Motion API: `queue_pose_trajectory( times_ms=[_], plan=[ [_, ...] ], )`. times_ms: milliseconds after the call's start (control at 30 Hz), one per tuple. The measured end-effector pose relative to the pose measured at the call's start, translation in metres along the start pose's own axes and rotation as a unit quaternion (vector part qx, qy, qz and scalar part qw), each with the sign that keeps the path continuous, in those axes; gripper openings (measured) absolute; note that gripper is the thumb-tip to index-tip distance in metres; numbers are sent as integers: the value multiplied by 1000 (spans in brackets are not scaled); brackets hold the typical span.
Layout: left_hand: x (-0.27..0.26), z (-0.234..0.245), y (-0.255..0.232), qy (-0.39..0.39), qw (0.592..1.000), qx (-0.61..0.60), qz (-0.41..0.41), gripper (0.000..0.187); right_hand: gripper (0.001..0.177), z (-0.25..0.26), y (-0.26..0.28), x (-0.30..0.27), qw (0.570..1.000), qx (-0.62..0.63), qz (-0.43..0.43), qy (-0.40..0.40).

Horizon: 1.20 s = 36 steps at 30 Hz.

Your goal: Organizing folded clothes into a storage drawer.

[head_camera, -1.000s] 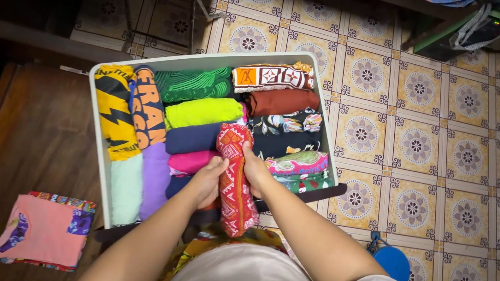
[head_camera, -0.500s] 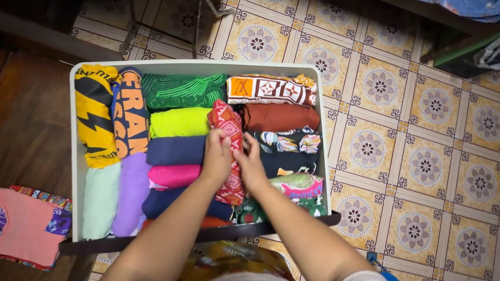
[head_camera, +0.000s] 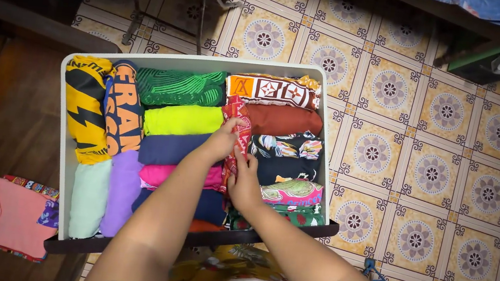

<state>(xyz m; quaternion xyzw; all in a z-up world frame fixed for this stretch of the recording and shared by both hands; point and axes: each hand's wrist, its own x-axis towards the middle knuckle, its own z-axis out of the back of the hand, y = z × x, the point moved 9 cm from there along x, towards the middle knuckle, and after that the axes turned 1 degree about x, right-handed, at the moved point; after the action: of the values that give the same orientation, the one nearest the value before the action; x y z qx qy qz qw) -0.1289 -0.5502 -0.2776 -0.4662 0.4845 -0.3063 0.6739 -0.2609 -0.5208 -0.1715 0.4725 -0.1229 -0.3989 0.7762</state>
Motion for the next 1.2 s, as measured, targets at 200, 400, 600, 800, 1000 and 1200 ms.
queue_pose_trajectory(
  times_ms=[200, 400, 600, 800, 1000, 1200],
  plan=[
    [-10, 10, -12, -7, 986, -80, 147, 68, 75, -13, 4, -1, 991, -123, 14, 49],
    [28, 4, 31, -37, 988, 110, 99, 68, 74, -18, 4, 5, 985, -149, -1, 83],
    [28, -2, 11, -1, 974, 181, 137, 87, 73, -14, 6, 5, 987, -139, -13, 77],
    [13, 12, -20, -62, 973, 197, 102, 94, 68, -13, 6, 9, 990, -125, -5, 67],
    [-10, 24, -53, -135, 954, 267, 22, 83, 65, -24, 5, 15, 975, -175, -74, 116],
    [-30, 17, -65, -121, 922, 367, 6, 56, 45, -54, -17, 25, 931, -281, -65, 225]
  ],
)
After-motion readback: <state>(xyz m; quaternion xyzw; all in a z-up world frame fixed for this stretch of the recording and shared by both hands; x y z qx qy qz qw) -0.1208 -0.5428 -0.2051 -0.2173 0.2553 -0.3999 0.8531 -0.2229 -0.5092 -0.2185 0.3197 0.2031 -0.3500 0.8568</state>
